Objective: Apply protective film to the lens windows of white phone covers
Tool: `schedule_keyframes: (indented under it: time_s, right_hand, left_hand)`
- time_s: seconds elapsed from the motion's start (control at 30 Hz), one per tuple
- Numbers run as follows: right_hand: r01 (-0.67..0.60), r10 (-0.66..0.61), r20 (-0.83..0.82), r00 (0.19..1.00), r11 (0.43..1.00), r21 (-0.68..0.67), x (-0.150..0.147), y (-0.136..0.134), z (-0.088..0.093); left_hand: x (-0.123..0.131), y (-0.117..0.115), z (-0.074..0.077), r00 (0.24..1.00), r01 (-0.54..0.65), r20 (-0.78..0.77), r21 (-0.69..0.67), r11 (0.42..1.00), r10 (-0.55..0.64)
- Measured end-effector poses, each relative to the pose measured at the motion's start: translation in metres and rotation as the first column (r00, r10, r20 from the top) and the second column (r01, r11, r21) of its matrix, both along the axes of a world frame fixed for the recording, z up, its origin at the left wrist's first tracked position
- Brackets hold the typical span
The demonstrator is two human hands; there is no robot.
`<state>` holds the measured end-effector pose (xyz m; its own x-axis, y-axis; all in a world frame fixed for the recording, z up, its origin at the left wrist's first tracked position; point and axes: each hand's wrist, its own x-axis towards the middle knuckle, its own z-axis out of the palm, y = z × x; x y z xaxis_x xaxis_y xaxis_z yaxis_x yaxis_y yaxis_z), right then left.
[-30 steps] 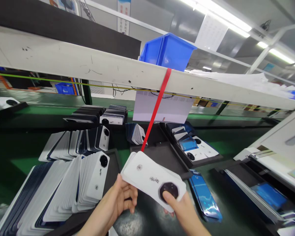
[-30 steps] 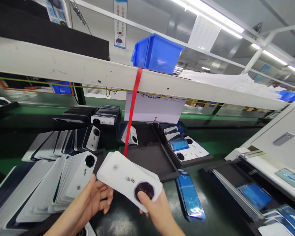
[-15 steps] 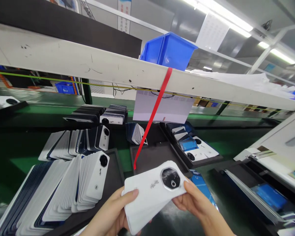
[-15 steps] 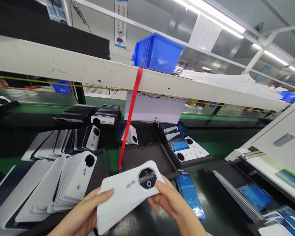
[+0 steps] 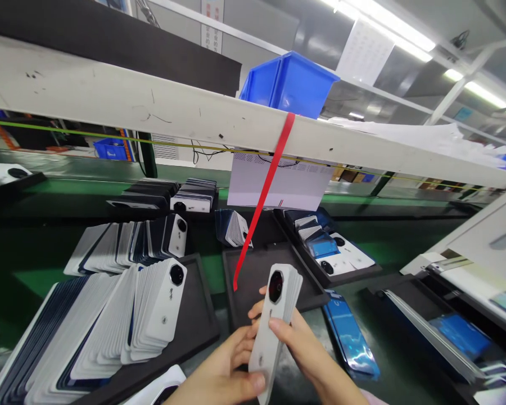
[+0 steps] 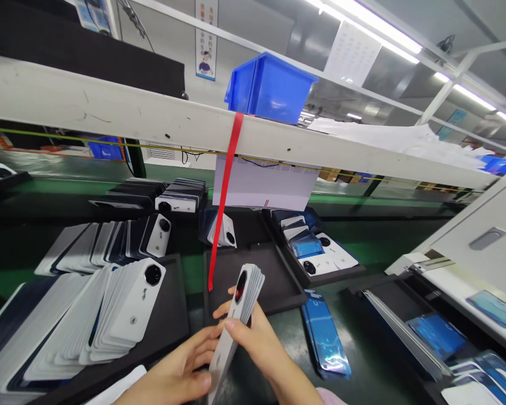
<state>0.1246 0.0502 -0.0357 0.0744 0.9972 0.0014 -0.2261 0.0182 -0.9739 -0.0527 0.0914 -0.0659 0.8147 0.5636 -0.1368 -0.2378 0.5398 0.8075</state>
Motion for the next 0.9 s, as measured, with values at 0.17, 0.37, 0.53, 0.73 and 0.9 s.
schedule_keyframes:
  time_s: [0.17, 0.37, 0.53, 0.73, 0.9]
  right_hand:
    - [0.049, -0.047, 0.053, 0.997, 0.998, -0.036, -0.010, 0.001, -0.006]
    - [0.039, -0.035, 0.094, 0.995, 0.998, -0.042, -0.018, 0.002, -0.008]
    - [0.015, -0.008, 0.128, 0.992, 0.998, -0.053, -0.017, 0.003, -0.008]
    - [0.053, -0.035, 0.159, 0.987, 0.993, -0.110, -0.024, -0.005, -0.012]
    - [0.092, -0.070, 0.166, 0.984, 0.987, -0.131, -0.020, -0.007, -0.020]
  left_hand:
    - [0.001, -0.006, -0.008, 0.994, 0.056, -0.104, 0.109, 0.992, -0.044]
    - [0.001, -0.005, -0.017, 0.985, 0.064, -0.170, 0.175, 0.983, -0.034]
    - [0.005, -0.004, -0.025, 0.984, 0.056, -0.179, 0.208, 0.976, -0.019]
    - [0.007, 0.000, -0.033, 0.979, 0.021, -0.200, 0.252, 0.967, 0.031]
    - [0.011, -0.007, -0.036, 0.981, 0.016, -0.190, 0.298, 0.954, 0.043]
